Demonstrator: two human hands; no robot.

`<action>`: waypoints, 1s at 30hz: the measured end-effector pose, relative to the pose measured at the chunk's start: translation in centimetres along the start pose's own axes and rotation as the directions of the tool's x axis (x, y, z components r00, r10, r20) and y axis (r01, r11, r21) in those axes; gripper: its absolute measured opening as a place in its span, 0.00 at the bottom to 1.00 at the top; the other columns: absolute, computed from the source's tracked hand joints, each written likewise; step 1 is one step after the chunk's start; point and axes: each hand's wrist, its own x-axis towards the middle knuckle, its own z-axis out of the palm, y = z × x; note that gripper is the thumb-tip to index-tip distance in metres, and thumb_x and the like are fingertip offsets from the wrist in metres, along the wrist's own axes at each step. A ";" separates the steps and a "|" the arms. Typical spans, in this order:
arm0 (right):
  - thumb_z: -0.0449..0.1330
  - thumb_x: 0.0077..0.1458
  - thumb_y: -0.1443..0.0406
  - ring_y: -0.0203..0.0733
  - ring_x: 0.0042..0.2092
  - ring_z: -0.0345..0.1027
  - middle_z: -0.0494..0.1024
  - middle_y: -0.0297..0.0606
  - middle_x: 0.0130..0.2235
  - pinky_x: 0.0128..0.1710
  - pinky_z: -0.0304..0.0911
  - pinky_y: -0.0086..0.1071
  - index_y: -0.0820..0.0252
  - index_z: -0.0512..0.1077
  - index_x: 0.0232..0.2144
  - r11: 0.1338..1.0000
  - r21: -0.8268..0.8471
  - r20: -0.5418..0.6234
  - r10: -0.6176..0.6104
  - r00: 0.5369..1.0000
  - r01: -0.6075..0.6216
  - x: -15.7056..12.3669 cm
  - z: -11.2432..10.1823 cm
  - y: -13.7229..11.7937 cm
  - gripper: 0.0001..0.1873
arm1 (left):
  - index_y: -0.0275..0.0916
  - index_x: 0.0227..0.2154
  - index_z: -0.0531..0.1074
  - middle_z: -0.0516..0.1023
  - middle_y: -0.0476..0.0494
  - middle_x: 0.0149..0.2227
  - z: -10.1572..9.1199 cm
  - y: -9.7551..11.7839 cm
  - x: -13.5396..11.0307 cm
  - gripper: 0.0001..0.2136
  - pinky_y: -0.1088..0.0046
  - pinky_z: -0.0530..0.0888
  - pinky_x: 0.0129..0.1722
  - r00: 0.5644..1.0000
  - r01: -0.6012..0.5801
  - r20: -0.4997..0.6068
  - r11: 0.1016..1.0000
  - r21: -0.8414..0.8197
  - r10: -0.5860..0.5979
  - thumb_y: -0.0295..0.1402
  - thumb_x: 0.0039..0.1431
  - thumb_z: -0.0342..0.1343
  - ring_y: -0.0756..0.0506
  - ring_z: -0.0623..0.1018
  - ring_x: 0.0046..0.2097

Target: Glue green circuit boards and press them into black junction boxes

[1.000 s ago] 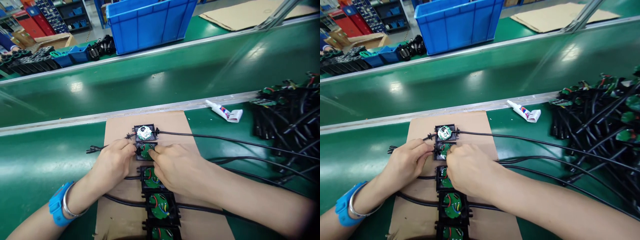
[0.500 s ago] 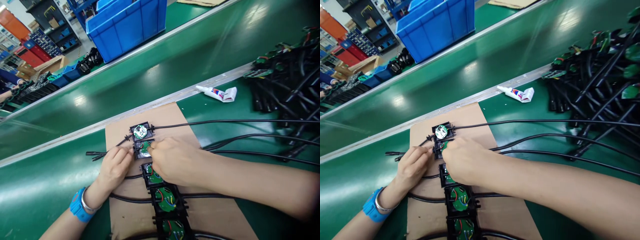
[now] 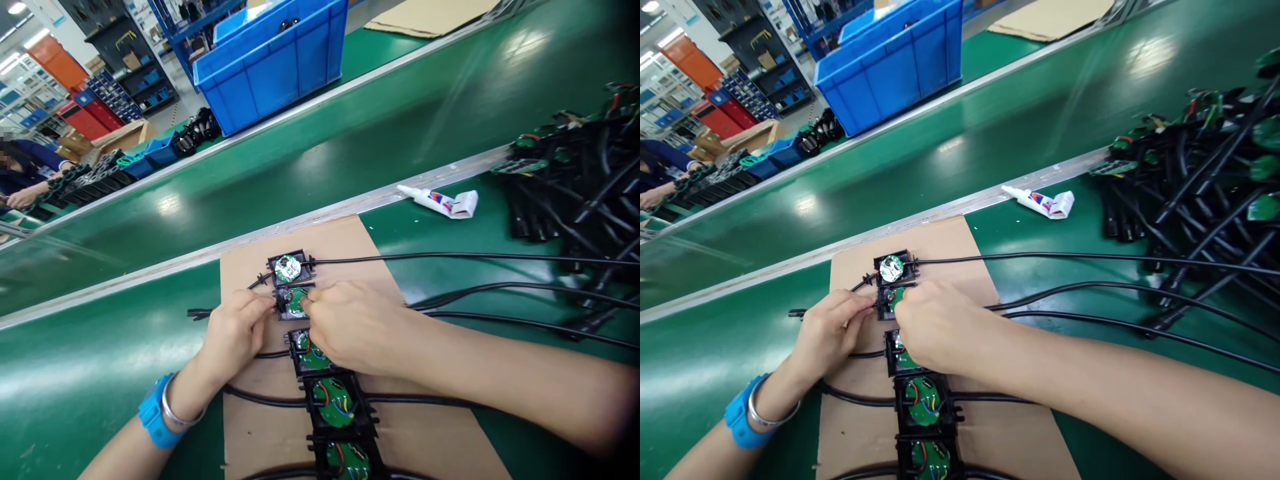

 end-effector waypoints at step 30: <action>0.51 0.52 0.72 0.39 0.32 0.68 0.74 0.38 0.31 0.30 0.57 0.31 0.63 0.66 0.34 0.961 0.179 0.216 0.169 0.962 -0.209 -1.6 -3.3 1.0 0.06 | 0.36 0.39 0.71 0.75 0.41 0.41 1.3 0.9 -0.2 0.06 0.63 0.74 0.42 0.985 -0.156 0.062 0.984 -0.082 0.161 0.26 0.62 0.50 0.43 0.73 0.42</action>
